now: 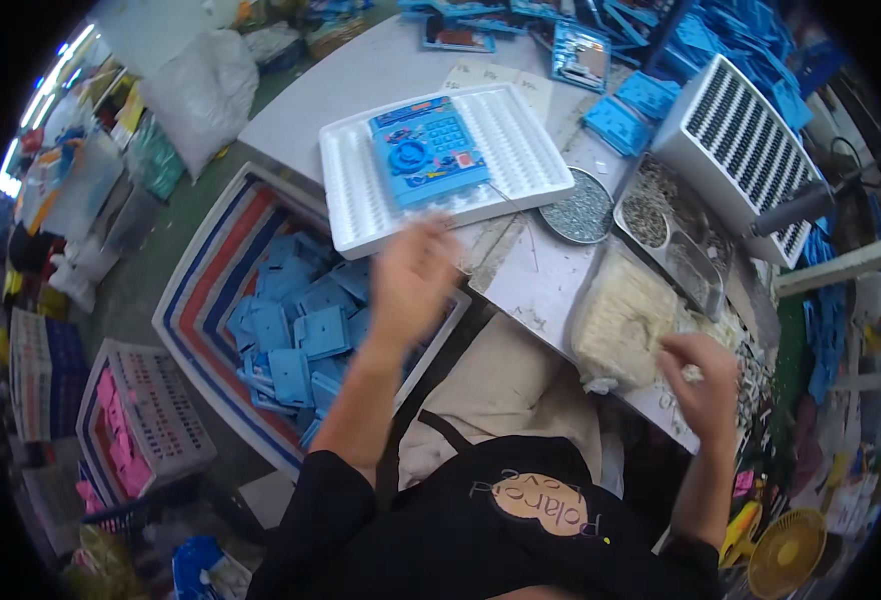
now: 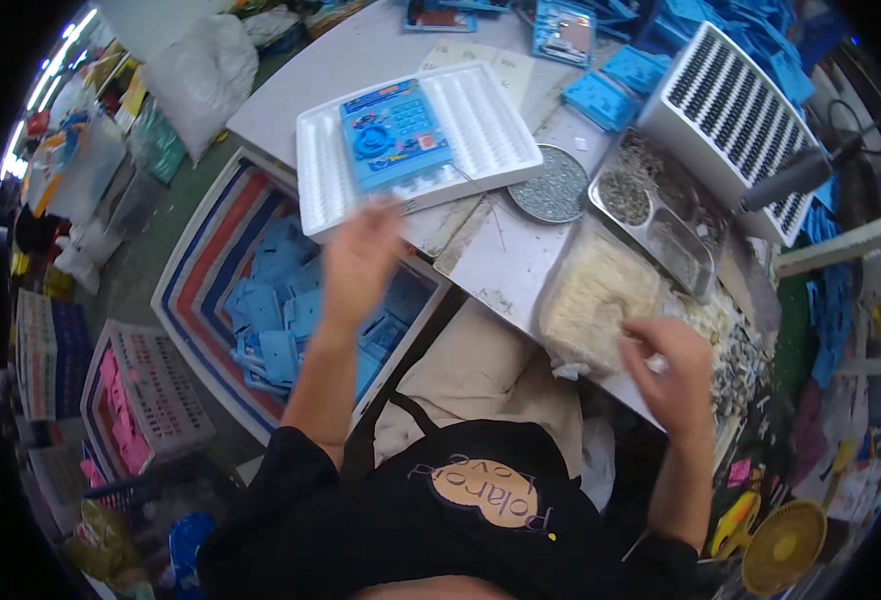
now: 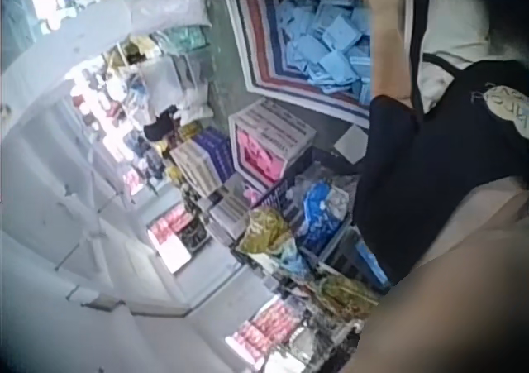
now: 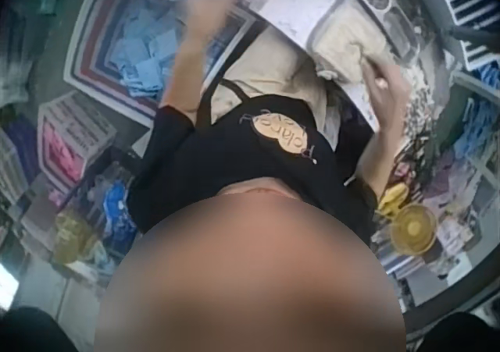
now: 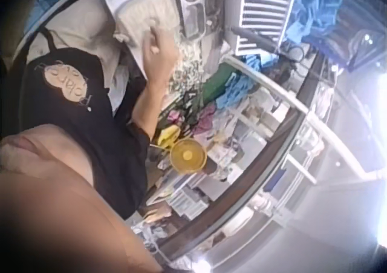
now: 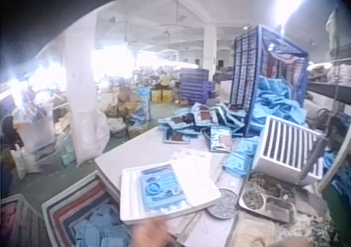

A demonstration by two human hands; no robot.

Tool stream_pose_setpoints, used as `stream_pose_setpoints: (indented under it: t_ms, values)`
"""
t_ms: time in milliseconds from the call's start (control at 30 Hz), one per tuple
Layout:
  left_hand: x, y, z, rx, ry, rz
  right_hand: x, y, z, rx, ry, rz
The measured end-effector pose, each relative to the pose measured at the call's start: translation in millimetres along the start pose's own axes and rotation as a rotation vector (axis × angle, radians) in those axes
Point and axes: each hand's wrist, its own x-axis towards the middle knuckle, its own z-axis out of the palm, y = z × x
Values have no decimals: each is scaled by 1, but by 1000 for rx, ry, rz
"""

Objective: Soldering components onto a circuit board and assembling a blue plastic device casing using an electric screwdriver.

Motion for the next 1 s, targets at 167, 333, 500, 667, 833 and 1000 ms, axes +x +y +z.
stream_pose_setpoints:
  t_ms: [167, 333, 500, 667, 833, 1000]
  values:
    - [102, -1, -157, 331, 460, -187, 124, 14, 72, 267, -22, -33]
    - [96, -39, -146, -164, 133, -471, 266, -3, 170, 172, -15, -138]
    - [47, -22, -130, -211, 321, -213, 283, -82, 201, 157, -255, -5]
    - [-7, 35, -134, -159, 481, 46, 273, -140, 178, 750, -391, -176]
    - [-74, 70, -203, 148, 862, 241, 207, -186, 152, 865, -710, -217]
    - [-144, 60, -271, 171, 1069, 361, 127, -151, 242, 793, -1197, -21]
